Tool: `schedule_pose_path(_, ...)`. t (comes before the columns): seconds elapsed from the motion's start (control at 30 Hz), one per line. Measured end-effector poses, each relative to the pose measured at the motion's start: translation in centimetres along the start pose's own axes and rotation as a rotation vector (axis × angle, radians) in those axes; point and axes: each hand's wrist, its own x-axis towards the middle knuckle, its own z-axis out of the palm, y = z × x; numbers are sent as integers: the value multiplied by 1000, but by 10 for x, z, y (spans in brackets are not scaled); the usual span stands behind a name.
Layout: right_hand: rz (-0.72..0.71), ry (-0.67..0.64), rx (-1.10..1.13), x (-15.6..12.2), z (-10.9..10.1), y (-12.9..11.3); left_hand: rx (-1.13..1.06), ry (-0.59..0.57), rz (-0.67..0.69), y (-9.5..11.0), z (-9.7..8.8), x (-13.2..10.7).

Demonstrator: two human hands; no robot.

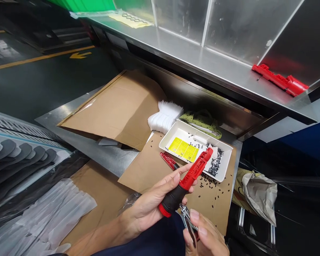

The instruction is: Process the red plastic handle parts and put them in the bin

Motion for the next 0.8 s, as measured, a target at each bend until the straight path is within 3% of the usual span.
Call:
schedule_pose_path(0.1,-39,-6,92,5,4,4,-2,13,5,0,0,1)
schedule_pose_path(0.2,-115,-121,97,8,8,7,14,25,5,-1,1,1)
schedule_pose_path(0.37,-20,50,76,3,16,0,23,32,-4,-1,2,0)
schedule_pose_path(0.6,-46,56,39,1,20,0,45,24,-9,-3,-1,2)
schedule_pose_path(0.8,-6,91,34,-2,4,-2,30,14,-22,-5,0,2)
